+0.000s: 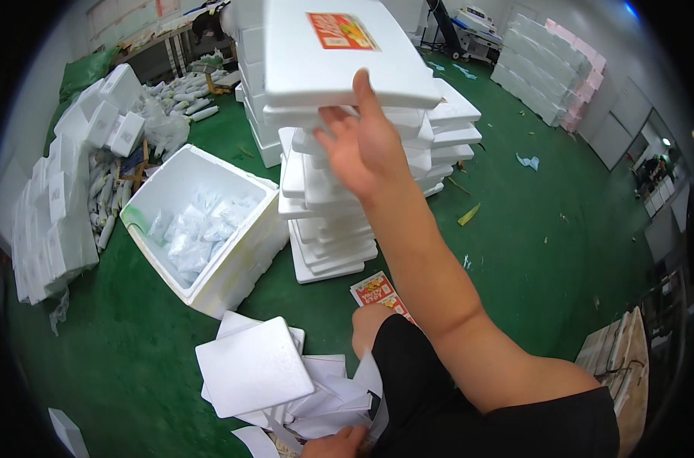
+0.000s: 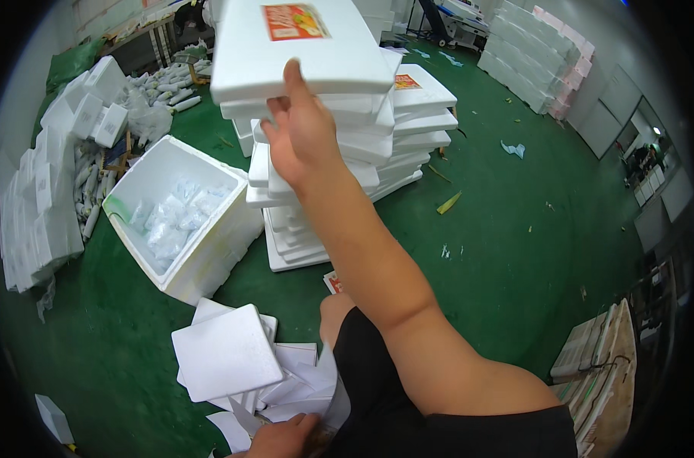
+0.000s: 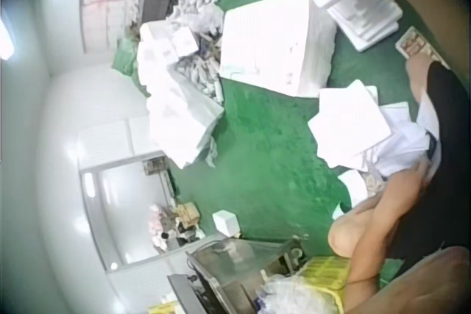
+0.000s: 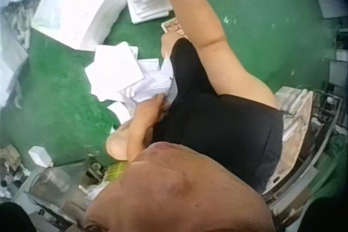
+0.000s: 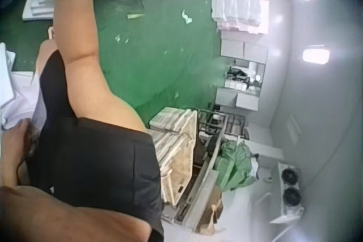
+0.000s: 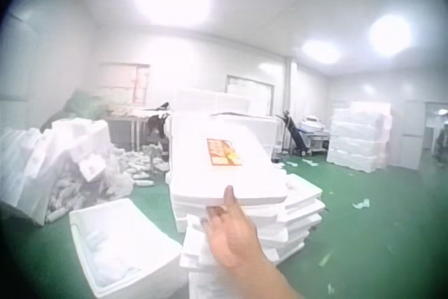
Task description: The person peels adhesive labels from sheets and applies them to the centers of white foam lids and containers while sitting on the floor.
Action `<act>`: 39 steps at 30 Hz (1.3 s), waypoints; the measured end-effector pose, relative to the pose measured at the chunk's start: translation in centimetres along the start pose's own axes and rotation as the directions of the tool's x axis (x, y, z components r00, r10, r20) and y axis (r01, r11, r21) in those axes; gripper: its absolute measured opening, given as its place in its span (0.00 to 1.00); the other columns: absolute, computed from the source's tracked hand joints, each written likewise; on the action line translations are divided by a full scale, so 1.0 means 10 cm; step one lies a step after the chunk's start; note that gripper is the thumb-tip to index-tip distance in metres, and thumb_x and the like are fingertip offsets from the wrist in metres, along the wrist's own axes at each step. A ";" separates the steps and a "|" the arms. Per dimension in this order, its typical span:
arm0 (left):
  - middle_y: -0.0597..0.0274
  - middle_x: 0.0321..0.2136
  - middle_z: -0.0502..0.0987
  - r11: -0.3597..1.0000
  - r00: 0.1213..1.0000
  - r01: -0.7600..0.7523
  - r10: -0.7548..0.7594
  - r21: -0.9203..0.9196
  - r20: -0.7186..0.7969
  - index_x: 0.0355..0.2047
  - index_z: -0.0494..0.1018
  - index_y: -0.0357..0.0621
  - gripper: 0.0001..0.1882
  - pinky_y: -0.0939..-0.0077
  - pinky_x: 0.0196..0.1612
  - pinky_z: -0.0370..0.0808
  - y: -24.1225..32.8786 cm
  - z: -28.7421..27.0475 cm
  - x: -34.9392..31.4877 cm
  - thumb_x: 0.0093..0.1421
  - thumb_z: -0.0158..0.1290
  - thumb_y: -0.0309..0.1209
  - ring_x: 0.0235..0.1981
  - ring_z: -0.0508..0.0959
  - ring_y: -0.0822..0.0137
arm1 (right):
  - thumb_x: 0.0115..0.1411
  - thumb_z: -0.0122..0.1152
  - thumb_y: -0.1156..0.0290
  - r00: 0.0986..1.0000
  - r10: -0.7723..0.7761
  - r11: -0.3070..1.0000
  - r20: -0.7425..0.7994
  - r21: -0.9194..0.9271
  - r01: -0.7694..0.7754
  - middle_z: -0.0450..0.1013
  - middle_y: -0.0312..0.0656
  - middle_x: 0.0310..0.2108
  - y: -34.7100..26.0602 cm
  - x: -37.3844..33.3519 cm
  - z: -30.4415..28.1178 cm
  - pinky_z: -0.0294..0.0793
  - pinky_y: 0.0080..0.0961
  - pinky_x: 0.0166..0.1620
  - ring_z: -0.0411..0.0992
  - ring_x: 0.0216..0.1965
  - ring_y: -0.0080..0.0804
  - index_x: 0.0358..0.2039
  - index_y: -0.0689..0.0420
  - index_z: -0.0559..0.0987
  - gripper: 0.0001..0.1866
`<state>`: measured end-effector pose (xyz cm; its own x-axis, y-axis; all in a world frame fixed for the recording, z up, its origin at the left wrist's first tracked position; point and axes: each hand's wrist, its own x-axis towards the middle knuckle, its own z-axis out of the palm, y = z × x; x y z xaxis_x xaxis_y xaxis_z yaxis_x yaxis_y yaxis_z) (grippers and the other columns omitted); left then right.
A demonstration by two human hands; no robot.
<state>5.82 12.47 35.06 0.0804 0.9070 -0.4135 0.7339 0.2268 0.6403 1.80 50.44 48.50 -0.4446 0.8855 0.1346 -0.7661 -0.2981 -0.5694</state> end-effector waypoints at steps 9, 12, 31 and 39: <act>0.56 0.22 0.77 0.690 0.546 0.045 -0.622 -0.722 -0.561 0.30 0.74 0.40 0.10 0.67 0.26 0.72 -0.07 -0.30 -0.26 0.56 0.65 0.30 0.20 0.72 0.56 | 0.73 0.47 0.59 0.894 0.428 0.697 0.133 -0.677 -0.234 0.65 0.51 0.61 0.45 -1.73 -1.64 0.69 0.35 0.58 0.71 0.56 0.36 0.58 0.59 0.68 0.21; 0.47 0.44 0.80 0.583 0.219 -0.281 -0.734 -0.762 -0.643 0.51 0.71 0.25 0.23 0.68 0.47 0.79 -0.34 -0.31 -0.36 0.55 0.62 0.22 0.41 0.80 0.63 | 0.68 0.54 0.69 0.596 0.762 0.607 0.252 -0.598 -0.524 0.63 0.51 0.63 0.79 -2.27 -1.49 0.68 0.32 0.59 0.69 0.58 0.35 0.72 0.54 0.51 0.35; 0.51 0.48 0.77 0.586 0.663 -0.246 -0.479 -0.772 -0.575 0.56 0.68 0.39 0.22 0.70 0.53 0.74 -0.33 -0.11 -0.06 0.60 0.54 0.21 0.49 0.78 0.62 | 0.53 0.73 0.68 0.566 0.560 0.548 0.605 -0.783 0.295 0.79 0.43 0.37 0.86 -2.13 -0.76 0.75 0.33 0.46 0.77 0.40 0.41 0.38 0.61 0.82 0.15; 0.52 0.52 0.72 0.681 0.858 -0.196 -0.229 -0.706 -0.460 0.63 0.61 0.42 0.28 0.68 0.57 0.69 -0.34 -0.23 -0.15 0.62 0.53 0.23 0.54 0.73 0.61 | 0.60 0.67 0.77 0.527 0.703 0.642 0.478 -0.745 -0.182 0.78 0.43 0.39 0.81 -2.21 -1.06 0.74 0.24 0.44 0.76 0.41 0.28 0.39 0.63 0.83 0.07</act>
<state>1.67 11.15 35.00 -0.4089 0.8895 -0.2039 0.0079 0.2268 0.9739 10.38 32.26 32.34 -0.9946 0.0868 0.0578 -0.0654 -0.0876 -0.9940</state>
